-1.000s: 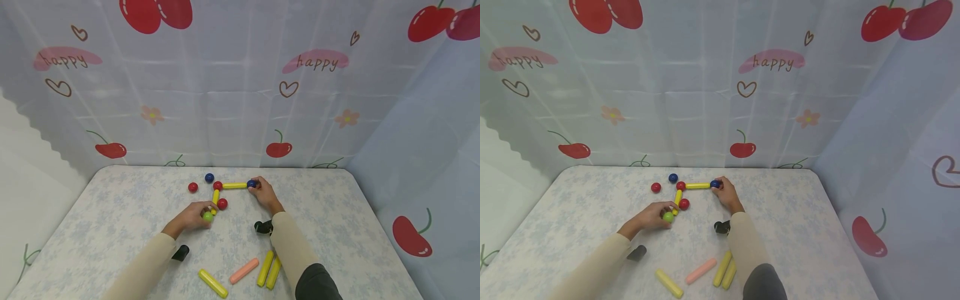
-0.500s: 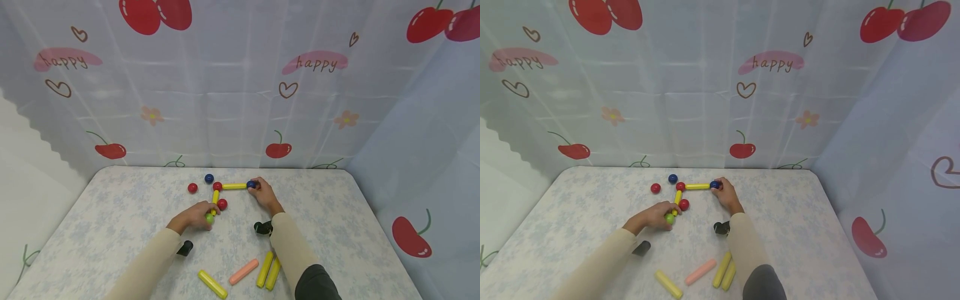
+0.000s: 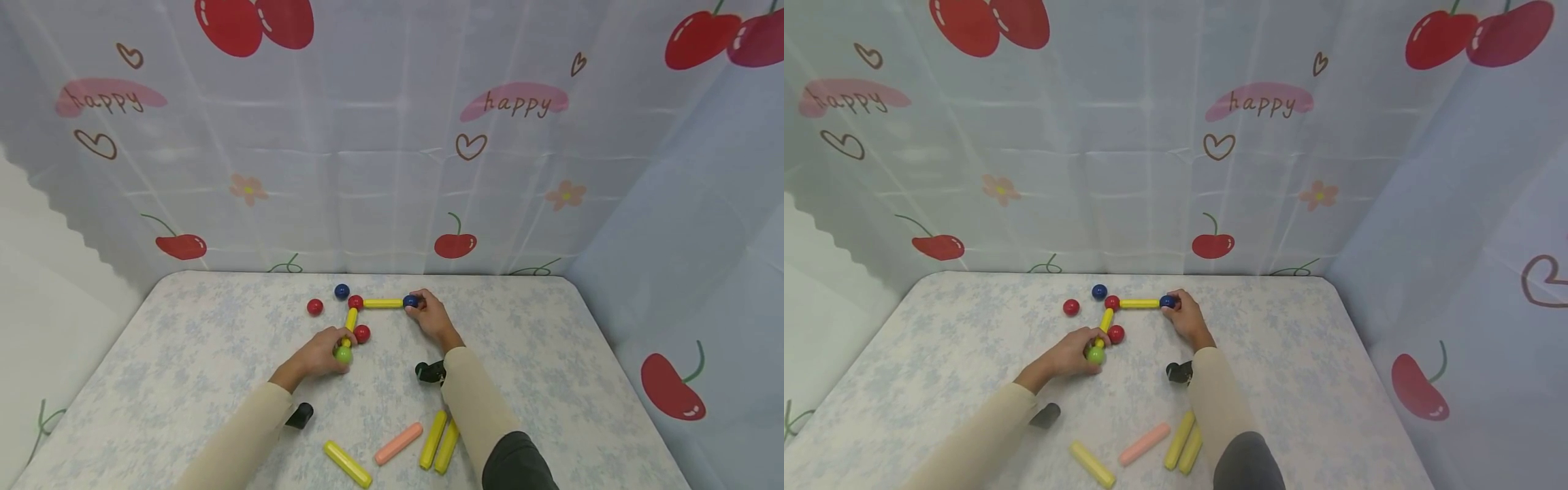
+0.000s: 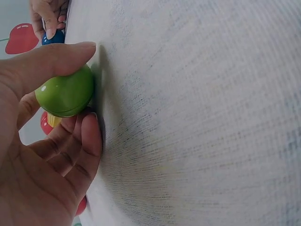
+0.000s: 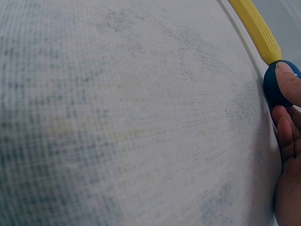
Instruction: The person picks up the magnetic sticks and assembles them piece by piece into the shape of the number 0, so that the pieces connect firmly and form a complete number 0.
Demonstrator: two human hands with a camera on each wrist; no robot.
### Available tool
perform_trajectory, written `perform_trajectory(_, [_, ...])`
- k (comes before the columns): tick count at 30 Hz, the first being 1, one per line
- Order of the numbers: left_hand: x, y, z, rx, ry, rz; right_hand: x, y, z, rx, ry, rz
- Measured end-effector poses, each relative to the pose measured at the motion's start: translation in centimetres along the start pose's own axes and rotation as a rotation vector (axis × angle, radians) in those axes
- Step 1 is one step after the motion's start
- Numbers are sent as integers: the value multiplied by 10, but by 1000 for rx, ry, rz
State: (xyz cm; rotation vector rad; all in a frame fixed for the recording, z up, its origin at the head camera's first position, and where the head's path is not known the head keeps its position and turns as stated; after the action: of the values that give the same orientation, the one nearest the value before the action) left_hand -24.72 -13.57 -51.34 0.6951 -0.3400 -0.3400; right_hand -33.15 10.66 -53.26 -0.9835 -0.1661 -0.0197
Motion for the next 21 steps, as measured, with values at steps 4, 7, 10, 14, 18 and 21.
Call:
perform_trajectory(4, [0,0,0,12,0,15,1,0,0,2,-3,-3])
perform_trajectory(7, [1,0,0,6,-7,6,1,-1,0,3,-5,-4])
perform_trajectory(10, [2,2,1,6,-24,-6,1,-1,0,3,-6,-6])
perform_trajectory(14, [7,5,5,2,-54,-21,0,0,-1,1,-4,-7])
perform_trajectory(18, [17,10,17,-28,-52,-75,0,1,-1,4,-7,-6])
perform_trajectory(21, [24,12,25,-28,-31,-77,-2,1,0,10,-11,-9])
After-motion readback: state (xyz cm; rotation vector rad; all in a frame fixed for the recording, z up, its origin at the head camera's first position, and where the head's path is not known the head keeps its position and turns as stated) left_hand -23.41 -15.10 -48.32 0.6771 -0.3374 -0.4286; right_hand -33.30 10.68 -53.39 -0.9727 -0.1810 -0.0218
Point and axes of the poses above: each hand's wrist, its own x-axis away from the middle knuckle, its own z-axis out of the back of the hand, y = z × x, the point moved 4 cm from there along -x, towards the middle knuckle, and after that the axes turned 7 degrees about -z, right-handed, at the moved point
